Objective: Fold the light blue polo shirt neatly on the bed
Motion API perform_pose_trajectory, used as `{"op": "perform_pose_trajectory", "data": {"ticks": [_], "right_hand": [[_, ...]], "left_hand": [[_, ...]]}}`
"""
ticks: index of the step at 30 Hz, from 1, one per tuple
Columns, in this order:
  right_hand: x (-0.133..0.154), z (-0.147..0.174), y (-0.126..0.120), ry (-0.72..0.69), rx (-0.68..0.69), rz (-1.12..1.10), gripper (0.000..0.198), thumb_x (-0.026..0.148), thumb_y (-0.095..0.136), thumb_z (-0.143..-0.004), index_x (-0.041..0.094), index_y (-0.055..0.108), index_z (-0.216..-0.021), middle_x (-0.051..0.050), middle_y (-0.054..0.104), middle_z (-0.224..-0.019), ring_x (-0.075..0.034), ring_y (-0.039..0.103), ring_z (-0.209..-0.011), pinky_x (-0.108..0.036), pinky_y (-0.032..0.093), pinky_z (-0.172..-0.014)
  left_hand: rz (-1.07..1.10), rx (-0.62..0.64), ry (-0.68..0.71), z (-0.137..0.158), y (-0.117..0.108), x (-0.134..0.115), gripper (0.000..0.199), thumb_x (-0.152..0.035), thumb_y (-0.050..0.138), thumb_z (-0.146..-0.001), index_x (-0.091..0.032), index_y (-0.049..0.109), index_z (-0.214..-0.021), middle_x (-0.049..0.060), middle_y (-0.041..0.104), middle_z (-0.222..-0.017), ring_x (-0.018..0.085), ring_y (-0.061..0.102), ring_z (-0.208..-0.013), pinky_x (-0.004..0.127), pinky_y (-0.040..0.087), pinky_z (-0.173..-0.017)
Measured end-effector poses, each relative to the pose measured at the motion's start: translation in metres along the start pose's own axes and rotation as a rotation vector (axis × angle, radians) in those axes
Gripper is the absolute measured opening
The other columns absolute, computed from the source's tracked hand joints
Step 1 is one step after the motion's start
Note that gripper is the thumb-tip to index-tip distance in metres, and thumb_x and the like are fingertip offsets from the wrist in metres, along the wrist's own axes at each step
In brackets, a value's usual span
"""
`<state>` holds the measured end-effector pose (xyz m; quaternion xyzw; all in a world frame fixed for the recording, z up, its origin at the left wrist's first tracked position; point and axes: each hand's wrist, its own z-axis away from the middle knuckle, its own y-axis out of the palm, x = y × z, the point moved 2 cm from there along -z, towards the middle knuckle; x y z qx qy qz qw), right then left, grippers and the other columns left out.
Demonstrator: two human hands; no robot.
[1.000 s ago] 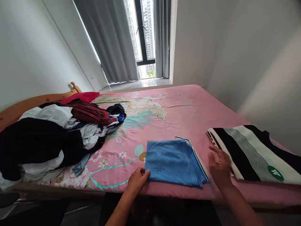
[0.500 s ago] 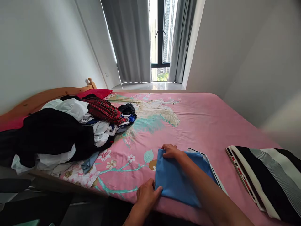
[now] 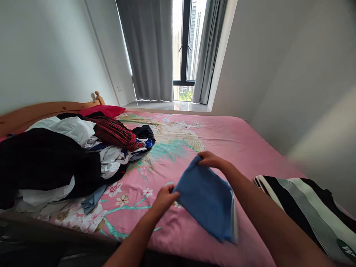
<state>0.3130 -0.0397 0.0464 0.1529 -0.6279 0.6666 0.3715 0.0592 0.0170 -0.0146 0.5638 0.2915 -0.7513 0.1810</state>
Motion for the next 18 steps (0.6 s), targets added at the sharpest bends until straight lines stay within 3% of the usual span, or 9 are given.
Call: {"op": "perform_pose_trajectory", "data": {"ticks": [4,7,10,13,16,18], "right_hand": [[0.024,0.036,-0.072,-0.167,-0.371,-0.051,0.025,0.019,0.047,-0.065,0.016,0.056,-0.088,0.001,0.056,-0.075,-0.013,0.049,-0.072,-0.022,0.038,-0.062],[0.031,0.067,-0.076,-0.308,-0.585,-0.007,0.016,0.02,0.052,-0.064,0.018,0.056,-0.08,0.001,0.056,-0.074,-0.014,0.049,-0.072,-0.025,0.039,-0.065],[0.012,0.093,-0.022,-0.385,-0.701,0.122,0.017,0.017,0.053,-0.065,0.019,0.059,-0.08,-0.003,0.06,-0.082,-0.019,0.052,-0.082,-0.031,0.041,-0.076],[-0.027,0.114,0.069,-0.385,-0.642,0.161,0.021,0.01,0.05,-0.066,0.021,0.06,-0.082,-0.005,0.06,-0.092,-0.021,0.052,-0.092,-0.035,0.041,-0.083],[-0.064,0.134,0.154,-0.307,-0.591,0.125,0.027,0.006,0.047,-0.065,0.022,0.061,-0.081,-0.006,0.058,-0.099,-0.021,0.052,-0.097,-0.035,0.044,-0.085],[-0.077,0.144,0.187,-0.243,-0.637,0.083,0.028,0.005,0.045,-0.068,0.022,0.061,-0.084,-0.007,0.055,-0.106,-0.021,0.05,-0.103,-0.037,0.044,-0.089]], "left_hand": [[-0.044,-0.149,0.176,-0.023,-0.041,-0.096,0.028,-0.032,0.057,-0.063,-0.017,0.06,-0.086,-0.006,0.048,-0.053,0.008,0.044,-0.04,0.018,0.028,-0.036],[-0.033,-0.162,0.275,-0.02,-0.053,-0.117,0.031,-0.028,0.059,-0.064,-0.016,0.062,-0.091,-0.004,0.056,-0.059,0.013,0.058,-0.051,0.018,0.038,-0.039],[-0.128,-0.168,0.33,-0.007,-0.051,-0.071,0.028,-0.021,0.056,-0.066,-0.018,0.067,-0.091,0.0,0.067,-0.071,0.017,0.065,-0.073,0.024,0.051,-0.06],[-0.255,-0.166,0.381,0.01,-0.041,0.018,0.032,-0.011,0.051,-0.065,-0.024,0.071,-0.086,0.0,0.071,-0.097,0.018,0.064,-0.095,0.034,0.05,-0.089],[-0.353,-0.104,0.358,0.026,-0.031,0.098,0.042,-0.003,0.047,-0.062,-0.026,0.073,-0.086,-0.001,0.07,-0.104,0.019,0.063,-0.101,0.038,0.048,-0.094],[-0.422,-0.133,0.4,0.034,-0.028,0.122,0.045,-0.002,0.047,-0.064,-0.027,0.073,-0.09,0.0,0.068,-0.11,0.019,0.061,-0.107,0.04,0.046,-0.098]]}}
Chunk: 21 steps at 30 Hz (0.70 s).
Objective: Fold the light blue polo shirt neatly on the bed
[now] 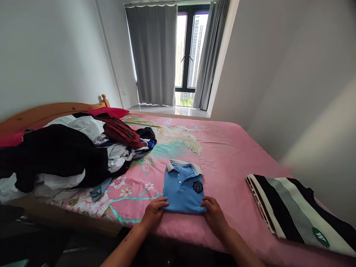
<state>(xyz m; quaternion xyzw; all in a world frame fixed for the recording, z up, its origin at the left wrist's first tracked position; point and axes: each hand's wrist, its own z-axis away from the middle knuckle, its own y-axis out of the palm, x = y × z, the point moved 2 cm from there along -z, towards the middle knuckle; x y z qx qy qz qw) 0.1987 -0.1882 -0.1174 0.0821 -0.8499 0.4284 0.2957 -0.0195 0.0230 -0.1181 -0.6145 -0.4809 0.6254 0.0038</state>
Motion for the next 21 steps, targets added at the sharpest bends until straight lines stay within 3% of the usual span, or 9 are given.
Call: {"op": "perform_pose_trajectory", "data": {"ticks": [5,10,14,18,21], "right_hand": [[0.006,0.026,0.0,0.039,-0.094,-0.004,0.032,0.004,0.044,-0.069,0.022,0.059,-0.09,-0.008,0.049,-0.112,-0.021,0.046,-0.11,-0.038,0.044,-0.093],[0.018,0.063,-0.01,-0.061,-0.021,0.0,0.037,0.002,0.044,-0.064,0.022,0.061,-0.09,-0.007,0.051,-0.108,-0.021,0.049,-0.106,-0.037,0.045,-0.09],[0.026,0.078,-0.015,0.022,-0.012,-0.058,0.031,0.008,0.044,-0.074,0.023,0.062,-0.095,-0.008,0.054,-0.107,-0.022,0.05,-0.105,-0.038,0.044,-0.091],[0.034,0.045,-0.022,0.295,-0.1,-0.242,0.021,0.026,0.045,-0.083,0.02,0.062,-0.093,-0.008,0.06,-0.096,-0.021,0.056,-0.093,-0.035,0.048,-0.082],[0.039,0.004,-0.015,0.7,-0.004,-0.541,0.028,0.04,0.044,-0.085,0.018,0.059,-0.093,-0.006,0.061,-0.086,-0.016,0.058,-0.071,-0.026,0.047,-0.054]], "left_hand": [[-0.202,-0.043,0.164,0.02,-0.003,-0.009,0.046,0.0,0.049,-0.068,-0.03,0.072,-0.095,-0.001,0.068,-0.11,0.021,0.061,-0.104,0.042,0.048,-0.094],[-0.387,0.0,0.295,0.067,-0.006,-0.011,0.048,-0.003,0.049,-0.073,-0.037,0.07,-0.1,-0.004,0.066,-0.113,0.025,0.057,-0.109,0.045,0.049,-0.09],[-0.382,0.037,0.34,0.091,-0.013,-0.018,0.055,-0.002,0.05,-0.069,-0.035,0.064,-0.11,-0.003,0.058,-0.126,0.024,0.048,-0.121,0.044,0.044,-0.097],[-0.291,-0.025,0.292,0.065,-0.018,-0.039,0.04,-0.009,0.051,-0.074,-0.029,0.065,-0.106,0.001,0.062,-0.12,0.022,0.051,-0.115,0.04,0.043,-0.098],[-0.23,-0.018,0.232,0.027,-0.005,-0.058,0.033,-0.011,0.049,-0.079,-0.024,0.065,-0.104,0.003,0.066,-0.107,0.019,0.058,-0.102,0.035,0.046,-0.093]]}}
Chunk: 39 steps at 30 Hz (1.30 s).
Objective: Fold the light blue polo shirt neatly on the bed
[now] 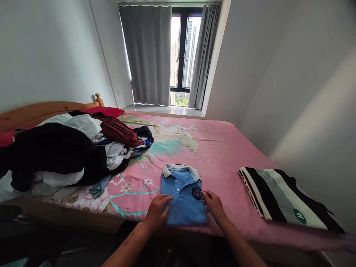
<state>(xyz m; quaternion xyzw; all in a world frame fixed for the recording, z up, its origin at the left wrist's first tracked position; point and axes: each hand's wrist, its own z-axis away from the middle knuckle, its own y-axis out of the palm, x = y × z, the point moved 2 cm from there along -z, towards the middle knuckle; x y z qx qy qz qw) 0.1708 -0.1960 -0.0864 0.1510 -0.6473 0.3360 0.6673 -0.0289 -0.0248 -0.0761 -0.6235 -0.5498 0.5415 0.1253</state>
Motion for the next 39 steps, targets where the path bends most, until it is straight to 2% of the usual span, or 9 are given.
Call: {"op": "perform_pose_trajectory", "data": {"ticks": [2,5,8,12,15,18,24,31,39], "right_hand": [[0.013,-0.018,0.016,0.24,0.092,-0.147,0.032,0.044,0.043,-0.085,0.017,0.056,-0.097,-0.005,0.061,-0.085,-0.013,0.057,-0.06,-0.021,0.041,-0.043],[0.023,-0.041,0.039,0.343,0.161,-0.182,0.028,0.041,0.041,-0.086,0.018,0.05,-0.099,-0.005,0.061,-0.087,-0.01,0.057,-0.053,-0.02,0.04,-0.04],[0.022,-0.058,0.057,0.322,0.17,-0.093,0.025,0.031,0.04,-0.085,0.017,0.048,-0.104,-0.005,0.061,-0.085,-0.01,0.056,-0.048,-0.02,0.038,-0.037],[0.019,-0.072,0.073,0.189,0.181,0.074,0.042,0.02,0.036,-0.083,0.021,0.043,-0.124,-0.005,0.063,-0.091,-0.014,0.06,-0.055,-0.024,0.043,-0.042],[0.02,-0.074,0.079,0.04,0.163,0.218,0.046,0.012,0.04,-0.078,0.02,0.05,-0.122,-0.007,0.062,-0.108,-0.018,0.063,-0.086,-0.029,0.05,-0.072],[0.022,-0.068,0.083,-0.074,0.111,0.331,0.041,0.012,0.043,-0.078,0.017,0.055,-0.117,-0.008,0.058,-0.12,-0.02,0.053,-0.111,-0.03,0.038,-0.095],[0.019,-0.048,0.095,-0.13,-0.041,0.656,0.037,0.048,0.051,-0.082,0.017,0.055,-0.104,-0.008,0.065,-0.094,-0.021,0.061,-0.086,-0.029,0.043,-0.075],[0.023,-0.045,0.094,-0.07,-0.057,0.722,0.015,0.028,0.047,-0.081,0.019,0.06,-0.081,-0.005,0.067,-0.082,-0.019,0.062,-0.08,-0.026,0.039,-0.069],[0.021,-0.048,0.083,-0.051,-0.028,0.686,0.027,0.042,0.05,-0.082,0.018,0.063,-0.079,-0.003,0.067,-0.075,-0.017,0.063,-0.071,-0.024,0.041,-0.061]], "left_hand": [[0.002,0.019,-0.047,-0.026,0.014,-0.006,0.031,-0.012,0.049,-0.08,-0.022,0.064,-0.104,0.004,0.067,-0.103,0.018,0.059,-0.098,0.033,0.047,-0.09],[-0.06,-0.007,-0.146,-0.052,0.037,-0.006,0.03,-0.012,0.049,-0.081,-0.02,0.064,-0.105,0.005,0.065,-0.102,0.02,0.057,-0.098,0.035,0.045,-0.089],[-0.103,-0.035,-0.221,-0.055,0.054,0.003,0.029,-0.015,0.049,-0.082,-0.02,0.065,-0.106,0.007,0.064,-0.101,0.023,0.056,-0.097,0.038,0.044,-0.087],[-0.094,-0.04,-0.223,-0.046,0.063,0.015,0.031,-0.021,0.047,-0.087,-0.031,0.065,-0.11,0.004,0.061,-0.103,0.021,0.055,-0.096,0.037,0.042,-0.083],[-0.042,-0.034,-0.208,-0.042,0.063,0.019,0.031,-0.021,0.046,-0.088,-0.034,0.066,-0.108,0.003,0.061,-0.101,0.02,0.055,-0.095,0.036,0.041,-0.083],[-0.007,-0.035,-0.208,-0.043,0.062,0.021,0.029,-0.022,0.049,-0.086,-0.031,0.066,-0.108,0.003,0.061,-0.101,0.02,0.055,-0.096,0.036,0.041,-0.084],[0.042,-0.062,-0.234,-0.045,0.063,0.023,0.019,-0.024,0.053,-0.082,-0.022,0.067,-0.095,0.004,0.061,-0.096,0.021,0.055,-0.095,0.037,0.041,-0.085],[0.086,-0.043,-0.284,-0.045,0.061,0.024,0.016,-0.022,0.055,-0.082,-0.022,0.068,-0.09,0.003,0.063,-0.097,0.019,0.055,-0.096,0.036,0.039,-0.087],[0.089,-0.036,-0.348,-0.065,0.06,0.021,0.009,-0.016,0.057,-0.075,-0.017,0.066,-0.074,0.004,0.062,-0.08,0.019,0.057,-0.081,0.032,0.041,-0.077]]}}
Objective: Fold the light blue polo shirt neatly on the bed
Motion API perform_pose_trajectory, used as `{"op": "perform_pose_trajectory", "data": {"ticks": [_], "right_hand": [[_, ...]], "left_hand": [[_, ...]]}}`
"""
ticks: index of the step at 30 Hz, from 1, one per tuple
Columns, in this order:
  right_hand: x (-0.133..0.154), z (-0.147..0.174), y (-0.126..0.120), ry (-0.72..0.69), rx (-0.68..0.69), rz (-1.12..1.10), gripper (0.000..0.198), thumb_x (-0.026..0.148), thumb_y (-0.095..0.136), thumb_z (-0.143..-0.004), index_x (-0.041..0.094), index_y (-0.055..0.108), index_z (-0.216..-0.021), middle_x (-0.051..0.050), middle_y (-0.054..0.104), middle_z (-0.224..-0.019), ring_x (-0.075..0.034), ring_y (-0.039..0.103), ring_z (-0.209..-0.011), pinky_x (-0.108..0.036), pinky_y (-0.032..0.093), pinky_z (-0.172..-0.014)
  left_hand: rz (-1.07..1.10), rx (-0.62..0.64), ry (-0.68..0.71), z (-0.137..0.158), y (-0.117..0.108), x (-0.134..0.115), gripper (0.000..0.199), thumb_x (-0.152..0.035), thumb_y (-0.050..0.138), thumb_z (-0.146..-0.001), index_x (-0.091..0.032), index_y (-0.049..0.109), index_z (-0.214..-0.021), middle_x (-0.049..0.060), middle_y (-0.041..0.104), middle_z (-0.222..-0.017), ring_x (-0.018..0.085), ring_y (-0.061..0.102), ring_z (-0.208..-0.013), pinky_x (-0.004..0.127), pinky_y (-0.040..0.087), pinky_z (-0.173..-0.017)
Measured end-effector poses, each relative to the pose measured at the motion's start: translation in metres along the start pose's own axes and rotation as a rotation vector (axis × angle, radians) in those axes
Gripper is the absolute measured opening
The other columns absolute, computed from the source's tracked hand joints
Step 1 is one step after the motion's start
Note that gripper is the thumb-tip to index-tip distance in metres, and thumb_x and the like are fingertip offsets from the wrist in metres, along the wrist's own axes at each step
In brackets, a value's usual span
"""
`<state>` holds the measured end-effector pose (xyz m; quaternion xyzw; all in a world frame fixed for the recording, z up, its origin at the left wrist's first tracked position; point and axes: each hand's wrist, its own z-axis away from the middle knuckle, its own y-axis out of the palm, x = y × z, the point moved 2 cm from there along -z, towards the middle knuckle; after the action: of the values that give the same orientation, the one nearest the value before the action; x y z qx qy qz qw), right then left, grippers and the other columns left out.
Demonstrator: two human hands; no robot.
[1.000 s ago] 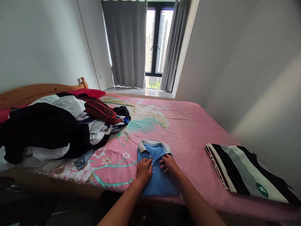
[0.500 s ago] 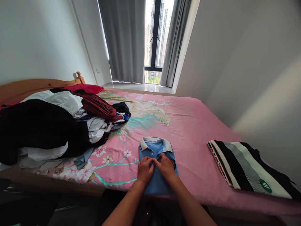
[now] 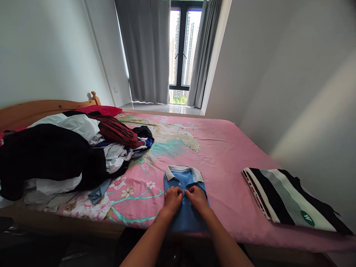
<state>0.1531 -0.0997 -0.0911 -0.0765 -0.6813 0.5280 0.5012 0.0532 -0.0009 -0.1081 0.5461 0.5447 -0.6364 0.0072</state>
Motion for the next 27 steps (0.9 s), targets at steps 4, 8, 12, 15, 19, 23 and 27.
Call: {"op": "perform_pose_trajectory", "data": {"ticks": [4,8,12,15,19,23,27], "right_hand": [[0.005,0.003,0.001,-0.039,0.001,0.02,0.025,0.036,0.048,-0.084,0.019,0.065,-0.083,-0.005,0.068,-0.083,-0.019,0.063,-0.08,-0.027,0.042,-0.068],[0.006,0.02,0.001,-0.15,-0.063,0.077,0.03,0.023,0.04,-0.087,0.022,0.063,-0.106,-0.006,0.064,-0.108,-0.02,0.055,-0.105,-0.032,0.036,-0.092],[-0.014,0.039,0.002,-0.192,-0.108,0.276,0.049,0.028,0.038,-0.089,0.014,0.042,-0.135,-0.01,0.038,-0.142,-0.025,0.026,-0.134,-0.047,0.01,-0.111],[-0.032,0.046,-0.001,-0.107,-0.037,0.329,0.056,0.037,0.037,-0.09,0.012,0.033,-0.141,-0.009,0.024,-0.149,-0.026,0.016,-0.138,-0.053,0.002,-0.11],[-0.032,0.049,-0.011,-0.136,-0.125,0.316,0.047,0.033,0.039,-0.089,0.016,0.045,-0.132,-0.01,0.037,-0.143,-0.027,0.026,-0.133,-0.05,0.012,-0.109],[-0.007,0.041,-0.012,-0.231,-0.209,0.211,0.03,0.032,0.036,-0.092,0.02,0.062,-0.103,-0.008,0.062,-0.109,-0.022,0.052,-0.105,-0.035,0.037,-0.092],[0.017,0.021,0.0,-0.103,-0.126,0.175,0.043,0.056,0.042,-0.087,0.018,0.061,-0.091,-0.01,0.065,-0.089,-0.025,0.061,-0.085,-0.034,0.044,-0.075]], "left_hand": [[0.03,0.011,0.023,-0.001,0.005,-0.003,0.011,-0.014,0.054,-0.075,-0.017,0.064,-0.072,0.003,0.063,-0.074,0.016,0.058,-0.072,0.027,0.042,-0.068],[0.087,-0.018,0.077,0.008,0.008,0.002,0.015,-0.019,0.048,-0.081,-0.018,0.063,-0.079,0.003,0.063,-0.079,0.016,0.06,-0.077,0.028,0.044,-0.073],[0.136,-0.047,0.112,0.013,0.01,0.006,0.017,-0.022,0.046,-0.083,-0.019,0.062,-0.083,0.004,0.062,-0.081,0.017,0.06,-0.079,0.029,0.046,-0.076],[0.158,-0.056,0.109,0.012,0.011,0.006,0.017,-0.022,0.047,-0.082,-0.018,0.063,-0.081,0.004,0.062,-0.08,0.017,0.059,-0.078,0.031,0.046,-0.076],[0.189,-0.044,0.088,0.009,0.01,0.007,0.017,-0.02,0.049,-0.079,-0.018,0.065,-0.085,0.005,0.064,-0.083,0.017,0.06,-0.079,0.031,0.047,-0.077],[0.213,0.004,0.064,0.006,0.008,0.009,0.014,-0.02,0.051,-0.076,-0.018,0.065,-0.079,0.003,0.064,-0.076,0.016,0.06,-0.073,0.029,0.046,-0.072],[0.221,0.039,0.039,0.004,0.004,0.011,0.014,-0.021,0.05,-0.075,-0.018,0.061,-0.069,0.001,0.061,-0.069,0.015,0.057,-0.068,0.027,0.044,-0.066]]}}
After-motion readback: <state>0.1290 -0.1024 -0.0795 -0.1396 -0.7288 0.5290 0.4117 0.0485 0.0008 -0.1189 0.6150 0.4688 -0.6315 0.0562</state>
